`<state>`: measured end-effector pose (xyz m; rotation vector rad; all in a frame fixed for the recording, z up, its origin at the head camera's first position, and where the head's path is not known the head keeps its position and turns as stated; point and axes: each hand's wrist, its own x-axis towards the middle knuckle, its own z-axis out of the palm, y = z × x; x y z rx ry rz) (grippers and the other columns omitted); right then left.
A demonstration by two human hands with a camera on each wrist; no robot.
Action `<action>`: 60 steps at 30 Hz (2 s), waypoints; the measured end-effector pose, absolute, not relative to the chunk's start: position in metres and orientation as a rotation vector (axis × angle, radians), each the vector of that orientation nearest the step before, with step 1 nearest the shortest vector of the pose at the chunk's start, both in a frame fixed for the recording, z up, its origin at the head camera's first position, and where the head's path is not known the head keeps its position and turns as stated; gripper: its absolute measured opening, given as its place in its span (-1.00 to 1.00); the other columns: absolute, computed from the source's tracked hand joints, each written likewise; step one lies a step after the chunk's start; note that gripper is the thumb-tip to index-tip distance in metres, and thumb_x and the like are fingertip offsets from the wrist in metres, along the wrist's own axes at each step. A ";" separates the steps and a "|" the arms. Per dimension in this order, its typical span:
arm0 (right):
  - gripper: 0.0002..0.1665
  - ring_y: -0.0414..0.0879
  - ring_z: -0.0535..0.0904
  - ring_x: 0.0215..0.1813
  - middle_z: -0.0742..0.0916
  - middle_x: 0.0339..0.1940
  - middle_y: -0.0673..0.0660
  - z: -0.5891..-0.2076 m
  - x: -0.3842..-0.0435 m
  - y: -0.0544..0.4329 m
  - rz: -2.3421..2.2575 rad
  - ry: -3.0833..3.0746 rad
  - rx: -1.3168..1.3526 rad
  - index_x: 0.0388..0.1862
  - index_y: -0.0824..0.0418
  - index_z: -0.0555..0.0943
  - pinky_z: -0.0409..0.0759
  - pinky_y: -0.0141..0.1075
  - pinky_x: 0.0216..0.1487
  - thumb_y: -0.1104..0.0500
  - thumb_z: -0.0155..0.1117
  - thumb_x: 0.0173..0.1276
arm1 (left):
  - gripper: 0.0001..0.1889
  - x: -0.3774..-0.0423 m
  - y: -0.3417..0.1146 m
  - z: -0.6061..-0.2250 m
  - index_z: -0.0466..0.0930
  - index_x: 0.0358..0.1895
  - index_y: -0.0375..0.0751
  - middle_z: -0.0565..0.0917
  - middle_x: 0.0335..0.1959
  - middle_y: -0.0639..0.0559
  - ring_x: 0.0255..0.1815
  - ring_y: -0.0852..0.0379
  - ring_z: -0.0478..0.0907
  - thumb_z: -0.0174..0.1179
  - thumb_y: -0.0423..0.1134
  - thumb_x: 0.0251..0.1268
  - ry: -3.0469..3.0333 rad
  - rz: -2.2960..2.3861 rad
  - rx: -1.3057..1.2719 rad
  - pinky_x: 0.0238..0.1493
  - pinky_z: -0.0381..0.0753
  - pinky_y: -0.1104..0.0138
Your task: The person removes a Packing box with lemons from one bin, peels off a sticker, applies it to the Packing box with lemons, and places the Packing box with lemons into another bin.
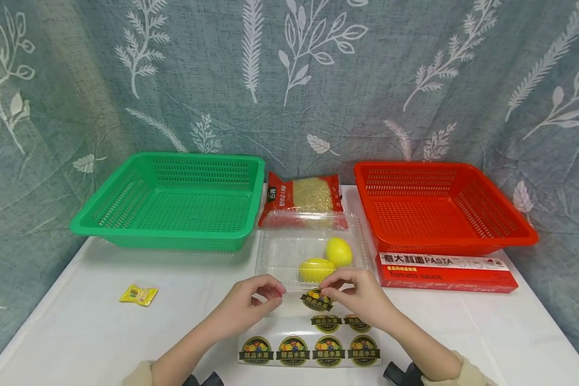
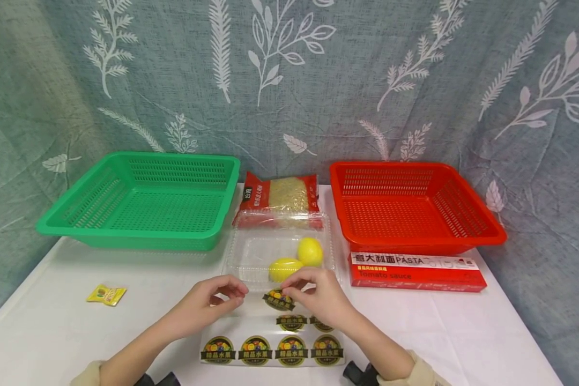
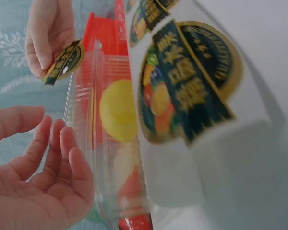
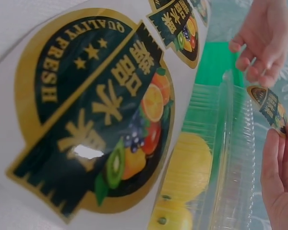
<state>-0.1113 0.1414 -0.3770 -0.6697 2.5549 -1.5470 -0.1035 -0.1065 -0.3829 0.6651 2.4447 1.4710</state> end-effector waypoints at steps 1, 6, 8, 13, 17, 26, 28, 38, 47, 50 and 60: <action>-0.90 -0.20 0.57 -0.30 0.69 -0.38 0.02 -0.377 -0.111 0.141 -1.550 2.551 -0.667 -0.32 0.21 0.67 0.60 -0.38 -0.31 0.24 0.32 0.16 | -0.86 -0.104 -0.104 -0.382 0.55 -0.19 -0.26 0.58 -0.31 0.05 -0.27 0.14 0.48 0.14 -0.30 0.24 2.445 1.477 0.669 -0.34 0.53 0.39; -0.89 -0.19 0.57 -0.29 0.69 -0.37 0.04 -0.375 -0.111 0.140 -1.561 2.533 -0.662 -0.31 0.23 0.67 0.61 -0.39 -0.31 0.24 0.32 0.17 | -0.89 -0.105 -0.096 -0.379 0.57 -0.21 -0.24 0.60 -0.31 0.03 -0.27 0.15 0.49 0.14 -0.31 0.24 2.444 1.474 0.703 -0.34 0.52 0.38; -0.89 -0.19 0.57 -0.28 0.69 -0.37 0.04 -0.374 -0.111 0.140 -1.566 2.527 -0.666 -0.31 0.24 0.67 0.61 -0.39 -0.31 0.25 0.32 0.17 | -0.90 -0.106 -0.093 -0.379 0.57 -0.22 -0.22 0.61 -0.31 0.04 -0.27 0.16 0.49 0.14 -0.30 0.24 2.440 1.473 0.718 -0.34 0.52 0.38; -0.89 -0.18 0.58 -0.29 0.69 -0.35 0.05 -0.374 -0.111 0.139 -1.583 2.516 -0.683 -0.30 0.24 0.67 0.61 -0.38 -0.31 0.25 0.31 0.17 | -0.91 -0.107 -0.088 -0.380 0.58 -0.24 -0.14 0.59 -0.34 0.14 -0.28 0.18 0.49 0.14 -0.25 0.25 2.450 1.475 0.722 -0.38 0.51 0.38; -0.89 -0.19 0.58 -0.30 0.69 -0.36 0.05 -0.374 -0.111 0.138 -1.597 2.519 -0.713 -0.31 0.24 0.67 0.61 -0.37 -0.32 0.25 0.32 0.17 | -0.91 -0.107 -0.085 -0.379 0.57 -0.25 -0.14 0.60 -0.33 0.13 -0.29 0.20 0.49 0.15 -0.24 0.25 2.447 1.497 0.722 -0.40 0.50 0.39; -0.88 -0.17 0.59 -0.30 0.69 -0.36 0.06 -0.373 -0.112 0.134 -1.610 2.519 -0.744 -0.31 0.24 0.67 0.62 -0.36 -0.34 0.22 0.31 0.18 | -0.90 -0.107 -0.083 -0.379 0.56 -0.29 -0.18 0.57 -0.38 0.11 -0.34 0.22 0.46 0.15 -0.23 0.25 2.420 1.549 0.732 -0.42 0.50 0.40; -0.88 -0.17 0.58 -0.30 0.69 -0.36 0.06 -0.373 -0.112 0.134 -1.607 2.522 -0.737 -0.31 0.23 0.67 0.62 -0.36 -0.34 0.22 0.31 0.19 | -0.92 -0.107 -0.083 -0.380 0.56 -0.30 -0.16 0.57 -0.40 0.12 -0.35 0.22 0.46 0.15 -0.24 0.25 2.428 1.548 0.717 -0.42 0.50 0.40; -0.89 -0.03 0.63 -0.33 0.68 -0.33 0.15 -0.373 -0.113 0.136 -1.716 2.535 -0.695 -0.31 0.35 0.65 0.62 -0.36 -0.34 0.34 0.29 0.17 | -0.95 -0.108 -0.086 -0.381 0.56 -0.32 -0.17 0.58 -0.40 0.10 -0.34 0.18 0.48 0.15 -0.28 0.23 2.459 1.596 0.631 -0.37 0.51 0.38; -0.86 0.00 0.64 -0.36 0.67 -0.33 0.21 -0.376 -0.114 0.142 -1.781 2.503 -0.639 -0.29 0.39 0.62 0.63 -0.31 -0.37 0.32 0.27 0.19 | -0.93 -0.112 -0.091 -0.377 0.54 -0.28 -0.26 0.57 -0.36 -0.02 -0.29 0.09 0.48 0.13 -0.32 0.25 2.392 1.749 0.506 -0.27 0.50 0.33; -0.86 0.00 0.64 -0.37 0.68 -0.34 0.22 -0.378 -0.114 0.142 -1.786 2.485 -0.653 -0.28 0.39 0.62 0.63 -0.30 -0.36 0.31 0.26 0.21 | -0.89 -0.112 -0.090 -0.376 0.53 -0.25 -0.30 0.56 -0.34 -0.02 -0.30 0.10 0.48 0.12 -0.31 0.26 2.351 1.807 0.461 -0.35 0.50 0.37; -0.85 0.02 0.64 -0.39 0.68 -0.35 0.22 -0.381 -0.113 0.143 -1.775 2.480 -0.676 -0.27 0.39 0.62 0.63 -0.30 -0.33 0.31 0.23 0.23 | -0.82 -0.112 -0.085 -0.375 0.51 -0.19 -0.34 0.55 -0.32 -0.04 -0.29 0.07 0.48 0.14 -0.28 0.25 2.257 1.903 0.388 -0.30 0.49 0.33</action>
